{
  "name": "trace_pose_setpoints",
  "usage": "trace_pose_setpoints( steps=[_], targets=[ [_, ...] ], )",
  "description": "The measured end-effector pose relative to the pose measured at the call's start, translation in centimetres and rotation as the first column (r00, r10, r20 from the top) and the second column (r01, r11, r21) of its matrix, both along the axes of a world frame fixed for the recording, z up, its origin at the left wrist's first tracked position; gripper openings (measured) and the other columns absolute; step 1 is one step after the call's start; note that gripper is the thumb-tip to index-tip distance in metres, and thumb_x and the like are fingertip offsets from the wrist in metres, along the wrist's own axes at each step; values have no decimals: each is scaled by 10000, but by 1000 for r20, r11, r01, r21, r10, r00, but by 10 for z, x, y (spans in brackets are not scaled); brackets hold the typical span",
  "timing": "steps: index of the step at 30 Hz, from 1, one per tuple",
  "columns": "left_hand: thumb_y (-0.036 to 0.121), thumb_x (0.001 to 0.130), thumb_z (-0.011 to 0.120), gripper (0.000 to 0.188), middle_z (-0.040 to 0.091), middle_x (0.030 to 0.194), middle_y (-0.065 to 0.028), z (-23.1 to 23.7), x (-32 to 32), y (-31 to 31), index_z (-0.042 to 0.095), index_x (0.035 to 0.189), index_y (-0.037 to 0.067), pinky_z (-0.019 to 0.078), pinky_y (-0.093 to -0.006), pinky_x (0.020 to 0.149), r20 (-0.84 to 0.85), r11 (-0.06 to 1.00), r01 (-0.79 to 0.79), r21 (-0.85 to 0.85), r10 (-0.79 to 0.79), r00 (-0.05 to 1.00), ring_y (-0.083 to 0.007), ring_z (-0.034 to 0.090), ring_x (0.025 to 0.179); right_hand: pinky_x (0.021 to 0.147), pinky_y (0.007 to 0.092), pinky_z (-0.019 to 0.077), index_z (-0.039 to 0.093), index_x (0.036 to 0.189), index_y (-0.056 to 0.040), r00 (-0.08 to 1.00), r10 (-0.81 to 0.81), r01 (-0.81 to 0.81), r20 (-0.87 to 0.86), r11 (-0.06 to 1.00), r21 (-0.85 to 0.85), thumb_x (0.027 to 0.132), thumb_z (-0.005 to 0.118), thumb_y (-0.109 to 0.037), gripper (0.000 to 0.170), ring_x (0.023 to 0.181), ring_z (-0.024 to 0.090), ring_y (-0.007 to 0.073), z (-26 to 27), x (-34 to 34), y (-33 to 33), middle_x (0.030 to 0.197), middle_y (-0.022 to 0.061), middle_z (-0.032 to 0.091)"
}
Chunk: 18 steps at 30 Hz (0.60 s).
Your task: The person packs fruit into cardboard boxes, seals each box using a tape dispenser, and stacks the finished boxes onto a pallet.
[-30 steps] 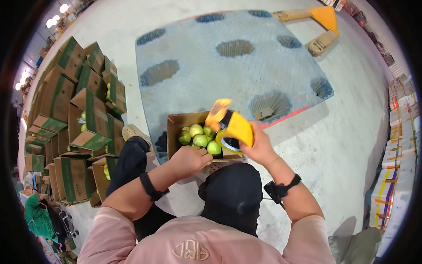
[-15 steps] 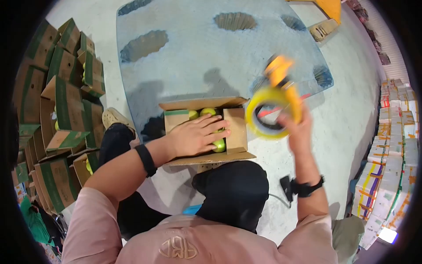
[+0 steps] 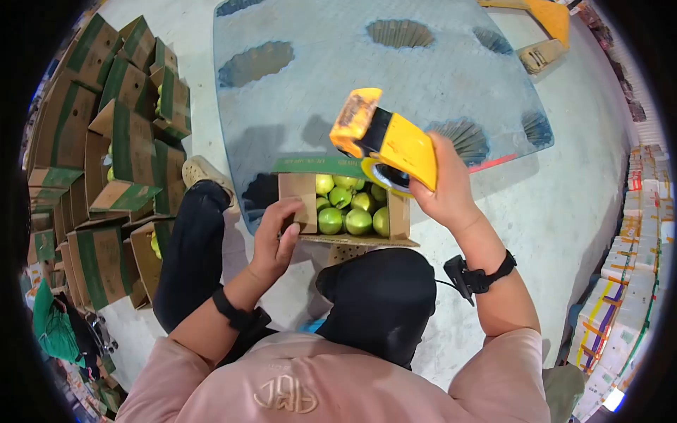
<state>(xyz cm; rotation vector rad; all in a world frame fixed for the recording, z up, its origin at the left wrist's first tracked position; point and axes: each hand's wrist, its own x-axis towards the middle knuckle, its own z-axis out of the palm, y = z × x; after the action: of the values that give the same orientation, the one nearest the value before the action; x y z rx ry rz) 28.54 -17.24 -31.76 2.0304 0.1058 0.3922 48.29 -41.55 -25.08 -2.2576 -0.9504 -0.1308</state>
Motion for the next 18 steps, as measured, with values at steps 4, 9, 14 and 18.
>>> trace_pose_setpoints(
  steps=[4,9,14,18],
  targets=[
    [280,842,652,300,621,990,-130,7,6,16,624,1029,47,471,-390,816,67,967,223,120,-232,970,-333,572,938,871,325,454,464,1198,-26,947,-37,104,-318,975,197,769,656,-59,471,981,574,198,8,17,-6,1065,94,574],
    [295,817,690,321,629,990,-113,12,-5,26,632,1014,49,468,-387,828,-65,936,341,91,-336,940,-329,574,944,849,313,458,499,1157,-26,917,-27,159,-397,939,305,764,644,-68,421,960,575,186,31,18,13,1036,86,595],
    [323,823,678,547,489,1280,-205,1,2,19,515,1257,32,385,-399,996,-7,966,128,223,-129,992,-367,467,1190,848,315,452,487,1202,-28,890,88,-140,-447,987,-85,729,644,-86,501,957,580,210,13,0,43,999,134,608],
    [392,830,659,767,323,1422,-262,-33,19,-3,343,1401,-12,312,-410,1062,-14,987,-131,-95,130,991,-414,350,1297,780,323,471,533,1129,-26,819,-49,174,-572,971,166,746,634,-77,399,835,585,190,-23,5,26,932,69,604]
  ],
)
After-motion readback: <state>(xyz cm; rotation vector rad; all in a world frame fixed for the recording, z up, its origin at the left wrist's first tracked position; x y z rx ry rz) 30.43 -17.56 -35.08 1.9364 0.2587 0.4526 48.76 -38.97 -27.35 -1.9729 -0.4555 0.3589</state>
